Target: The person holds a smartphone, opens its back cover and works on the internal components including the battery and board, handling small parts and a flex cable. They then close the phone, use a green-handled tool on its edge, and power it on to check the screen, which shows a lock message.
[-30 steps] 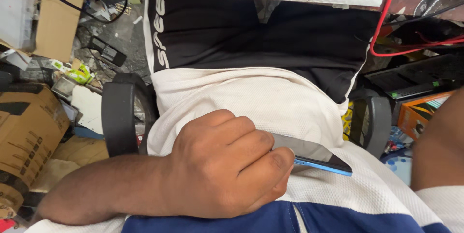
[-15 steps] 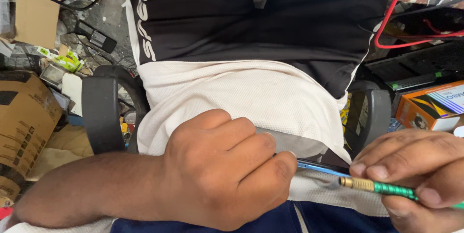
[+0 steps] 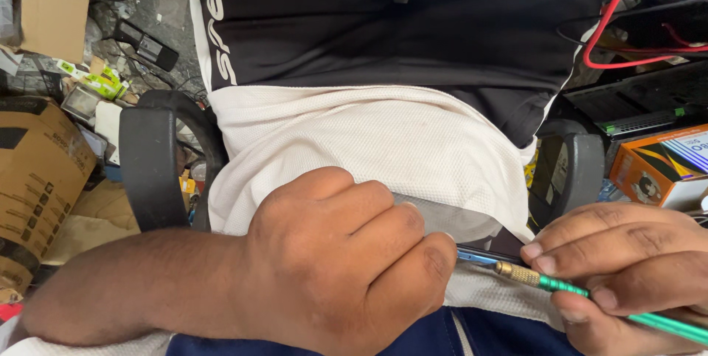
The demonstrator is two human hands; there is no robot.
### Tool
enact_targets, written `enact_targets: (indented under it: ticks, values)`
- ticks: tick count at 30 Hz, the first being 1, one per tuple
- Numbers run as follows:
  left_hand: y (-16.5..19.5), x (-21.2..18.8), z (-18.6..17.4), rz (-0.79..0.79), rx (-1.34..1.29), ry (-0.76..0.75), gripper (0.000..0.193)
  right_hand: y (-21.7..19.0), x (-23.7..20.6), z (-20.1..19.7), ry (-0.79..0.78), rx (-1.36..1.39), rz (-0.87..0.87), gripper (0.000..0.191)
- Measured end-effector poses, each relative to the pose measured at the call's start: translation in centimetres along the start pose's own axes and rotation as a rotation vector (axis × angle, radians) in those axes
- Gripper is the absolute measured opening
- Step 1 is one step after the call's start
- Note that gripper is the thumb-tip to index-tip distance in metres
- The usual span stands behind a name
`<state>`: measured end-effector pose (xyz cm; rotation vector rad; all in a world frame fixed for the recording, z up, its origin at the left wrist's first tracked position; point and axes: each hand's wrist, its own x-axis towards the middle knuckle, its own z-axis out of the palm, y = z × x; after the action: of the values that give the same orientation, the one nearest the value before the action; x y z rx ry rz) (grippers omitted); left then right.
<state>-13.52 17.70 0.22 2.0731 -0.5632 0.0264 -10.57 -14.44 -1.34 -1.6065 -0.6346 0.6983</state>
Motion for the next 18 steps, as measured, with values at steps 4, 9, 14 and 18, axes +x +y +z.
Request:
enact_targets:
  ticks: [4, 9, 14, 18]
  values:
    - [-0.1, 0.1, 0.0, 0.0, -0.01, -0.008, 0.014, 0.1, 0.4, -0.1, -0.025, -0.007, -0.036, 0.034]
    - [0.0, 0.3, 0.0, -0.012, -0.022, -0.009, 0.013, 0.4, 0.8, -0.3, -0.056, -0.002, -0.075, 0.032]
    - [-0.1, 0.4, 0.1, -0.008, -0.031, -0.004, 0.013, 1.1, 0.8, -0.3, -0.07, -0.066, -0.138, 0.034]
    - [-0.1, 0.5, 0.1, -0.015, -0.032, -0.004, 0.011, 1.0, 0.6, -0.5, -0.095, -0.09, -0.11, 0.027]
